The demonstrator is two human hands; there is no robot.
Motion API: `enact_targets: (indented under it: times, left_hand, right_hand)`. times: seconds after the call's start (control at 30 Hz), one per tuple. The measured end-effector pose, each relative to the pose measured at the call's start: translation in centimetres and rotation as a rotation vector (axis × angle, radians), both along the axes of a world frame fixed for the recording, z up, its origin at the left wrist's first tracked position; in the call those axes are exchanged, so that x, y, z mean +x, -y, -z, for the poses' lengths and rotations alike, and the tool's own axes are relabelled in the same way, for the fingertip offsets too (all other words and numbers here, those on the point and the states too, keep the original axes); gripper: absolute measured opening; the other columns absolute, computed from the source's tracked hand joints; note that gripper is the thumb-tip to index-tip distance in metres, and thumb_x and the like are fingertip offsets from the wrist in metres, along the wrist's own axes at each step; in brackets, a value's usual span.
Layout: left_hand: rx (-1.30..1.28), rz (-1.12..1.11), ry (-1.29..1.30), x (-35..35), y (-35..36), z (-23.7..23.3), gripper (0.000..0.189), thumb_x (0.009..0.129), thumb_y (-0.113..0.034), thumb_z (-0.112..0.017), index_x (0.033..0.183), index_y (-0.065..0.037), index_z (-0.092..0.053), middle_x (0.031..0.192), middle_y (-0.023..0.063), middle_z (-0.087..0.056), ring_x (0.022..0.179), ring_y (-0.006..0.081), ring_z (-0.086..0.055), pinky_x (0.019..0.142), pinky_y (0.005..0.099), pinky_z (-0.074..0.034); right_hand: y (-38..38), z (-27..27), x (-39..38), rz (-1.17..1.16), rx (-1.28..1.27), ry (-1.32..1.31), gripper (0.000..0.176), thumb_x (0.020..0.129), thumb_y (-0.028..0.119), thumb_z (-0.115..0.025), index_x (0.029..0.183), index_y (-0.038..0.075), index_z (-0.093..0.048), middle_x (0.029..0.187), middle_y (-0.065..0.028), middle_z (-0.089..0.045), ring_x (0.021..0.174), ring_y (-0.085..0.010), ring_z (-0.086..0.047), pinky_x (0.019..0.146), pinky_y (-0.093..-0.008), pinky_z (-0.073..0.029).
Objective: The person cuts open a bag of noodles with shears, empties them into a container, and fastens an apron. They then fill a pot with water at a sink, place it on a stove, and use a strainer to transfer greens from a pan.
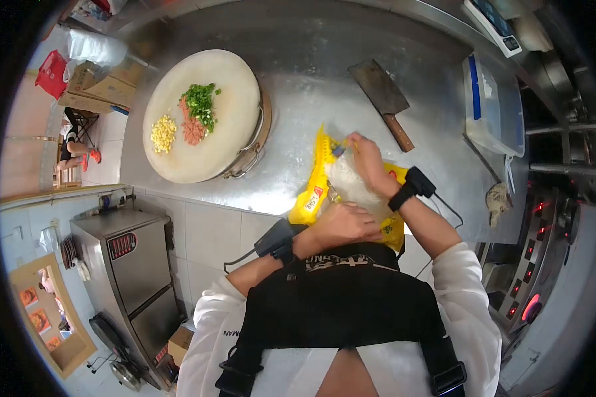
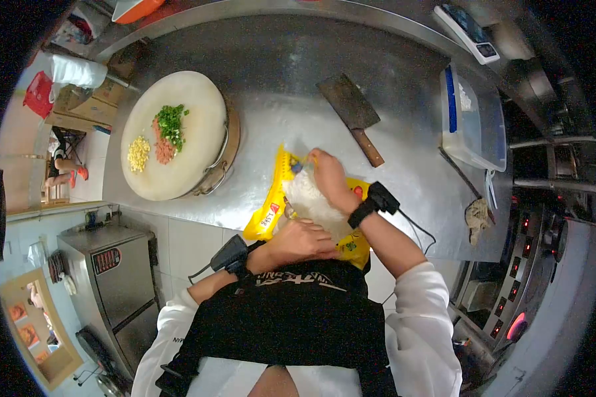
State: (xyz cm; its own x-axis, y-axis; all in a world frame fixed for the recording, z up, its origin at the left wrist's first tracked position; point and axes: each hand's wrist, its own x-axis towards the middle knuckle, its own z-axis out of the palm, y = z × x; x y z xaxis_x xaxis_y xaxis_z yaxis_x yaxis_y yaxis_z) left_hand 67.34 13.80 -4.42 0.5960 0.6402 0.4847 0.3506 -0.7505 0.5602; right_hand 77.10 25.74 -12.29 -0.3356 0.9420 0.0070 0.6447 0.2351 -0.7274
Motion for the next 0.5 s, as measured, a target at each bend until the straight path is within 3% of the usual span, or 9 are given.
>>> enact_targets:
  times: [0.13,0.23,0.33,0.43,0.5]
  left_hand:
    - [0.003,-0.016,-0.138,-2.2,2.1,-2.1,0.024,0.072,-0.029,-0.063,0.063,-0.011,-0.050,0.057,0.0009,-0.049,0.053,0.0171,-0.052,0.048,0.0297,-0.041]
    - [-0.046,-0.232,-0.087,-6.2,3.5,-3.0,0.020,0.072,-0.026,-0.064,0.065,-0.012,-0.052,0.058,0.0000,-0.050,0.053,0.0147,-0.051,0.049,0.0296,-0.038]
    - [-0.055,-0.149,-0.126,-7.6,4.6,-4.0,0.017,0.071,-0.025,-0.064,0.066,-0.013,-0.053,0.058,-0.0002,-0.049,0.056,0.0135,-0.050,0.051,0.0276,-0.035]
    - [0.040,-0.341,-0.272,-10.9,3.6,-1.3,0.017,0.070,-0.025,-0.064,0.063,-0.014,-0.053,0.057,-0.0003,-0.045,0.056,0.0163,-0.046,0.054,0.0287,-0.035]
    - [0.088,-0.372,-0.356,-13.4,2.8,0.4,0.018,0.070,-0.024,-0.064,0.062,-0.012,-0.053,0.058,0.0002,-0.044,0.059,0.0181,-0.046,0.056,0.0301,-0.035]
  right_hand:
    - [-2.5,0.7,1.5,0.019,0.038,0.194,0.013,0.078,0.007,-0.046,0.086,0.002,-0.054,0.073,-0.0232,-0.058,0.072,-0.0392,-0.056,0.063,-0.0452,-0.043]
    - [-4.8,2.1,4.0,0.065,0.074,0.237,0.016,0.077,0.008,-0.047,0.089,0.000,-0.054,0.074,-0.0253,-0.057,0.072,-0.0389,-0.057,0.063,-0.0446,-0.044]
    - [-5.5,3.4,4.7,0.006,0.079,0.204,0.018,0.076,0.010,-0.049,0.090,-0.001,-0.055,0.075,-0.0248,-0.058,0.073,-0.0386,-0.057,0.064,-0.0443,-0.044]
    - [-7.0,2.6,4.7,0.001,0.004,0.232,0.018,0.076,0.009,-0.049,0.088,-0.002,-0.056,0.075,-0.0245,-0.058,0.069,-0.0380,-0.057,0.065,-0.0439,-0.044]
    - [-6.2,1.0,5.3,-0.363,0.278,0.471,0.021,0.078,0.014,-0.050,0.087,-0.003,-0.057,0.081,-0.0240,-0.058,0.070,-0.0350,-0.057,0.066,-0.0438,-0.043]
